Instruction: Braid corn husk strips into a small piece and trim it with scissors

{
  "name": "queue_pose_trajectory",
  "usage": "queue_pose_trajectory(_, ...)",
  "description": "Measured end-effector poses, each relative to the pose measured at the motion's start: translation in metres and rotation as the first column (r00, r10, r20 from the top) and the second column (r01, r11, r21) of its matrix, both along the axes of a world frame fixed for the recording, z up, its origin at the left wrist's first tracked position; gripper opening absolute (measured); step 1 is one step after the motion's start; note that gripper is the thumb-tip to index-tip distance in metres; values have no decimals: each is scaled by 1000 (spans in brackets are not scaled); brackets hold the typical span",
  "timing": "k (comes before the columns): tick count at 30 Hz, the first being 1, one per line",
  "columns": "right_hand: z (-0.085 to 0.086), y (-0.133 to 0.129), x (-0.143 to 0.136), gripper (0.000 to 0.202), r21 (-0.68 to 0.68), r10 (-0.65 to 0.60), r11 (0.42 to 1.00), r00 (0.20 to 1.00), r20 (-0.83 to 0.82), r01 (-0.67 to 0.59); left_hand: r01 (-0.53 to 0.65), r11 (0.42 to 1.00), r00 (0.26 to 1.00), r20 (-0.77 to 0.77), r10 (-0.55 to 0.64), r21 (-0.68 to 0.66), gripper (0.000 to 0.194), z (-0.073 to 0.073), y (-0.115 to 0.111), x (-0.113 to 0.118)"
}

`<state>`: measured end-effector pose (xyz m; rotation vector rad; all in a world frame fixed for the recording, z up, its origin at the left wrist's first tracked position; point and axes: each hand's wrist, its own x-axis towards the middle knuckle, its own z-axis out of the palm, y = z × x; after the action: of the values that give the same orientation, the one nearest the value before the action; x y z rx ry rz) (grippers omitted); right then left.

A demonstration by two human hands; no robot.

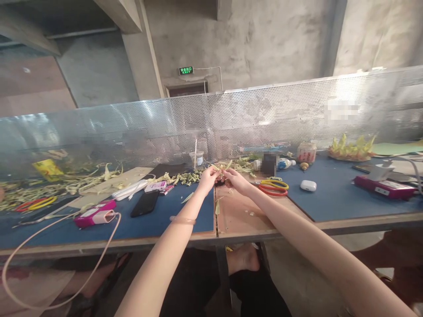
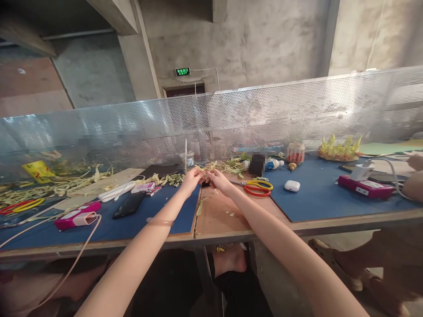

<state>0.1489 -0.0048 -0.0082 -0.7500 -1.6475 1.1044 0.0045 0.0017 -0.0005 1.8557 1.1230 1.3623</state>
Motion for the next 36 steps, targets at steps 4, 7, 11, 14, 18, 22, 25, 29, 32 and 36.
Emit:
queue_pose_trajectory(4, -1, 4, -2, 27, 50, -165, 985, 986, 15, 164, 22, 1000, 1000, -11, -22, -3, 22, 0, -1, 2)
queue_pose_trajectory(7, -1, 4, -2, 24, 126, -262, 959, 964, 37, 255, 35, 999, 999, -2, -35, -7, 23, -1, -2, 3)
queue_pose_trajectory(11, -2, 4, -3, 23, 220, -364, 913, 929, 62, 343, 53, 999, 998, 21, -53, -7, 24, -2, -1, 5)
queue_pose_trajectory(14, -2, 6, -5, 23, 273, -431, 876, 900, 71, 398, 66, 998, 997, 37, -66, -4, 24, -2, -1, 6)
queue_pose_trajectory(18, -4, 7, -6, 24, 322, -480, 840, 875, 67, 436, 76, 997, 996, 49, -76, -1, 24, -2, -1, 7)
queue_pose_trajectory(22, -6, 5, -5, 24, 352, -506, 816, 861, 52, 459, 82, 997, 995, 51, -82, 3, 23, -1, -1, 9)
queue_pose_trajectory(25, -6, 4, -5, 24, 363, -529, 798, 848, 39, 481, 85, 996, 995, 50, -85, 5, 22, 0, -1, 10)
queue_pose_trajectory(29, -6, 2, -5, 24, 371, -560, 776, 828, 33, 510, 87, 996, 995, 44, -87, 5, 23, 0, -2, 11)
queue_pose_trajectory(32, -6, 1, -5, 24, 377, -578, 764, 815, 40, 524, 94, 996, 995, 36, -94, 2, 23, 0, -2, 10)
queue_pose_trajectory(36, -5, -1, -5, 24, 380, -593, 755, 804, 49, 534, 101, 995, 994, 37, -102, 5, 23, 0, -1, 10)
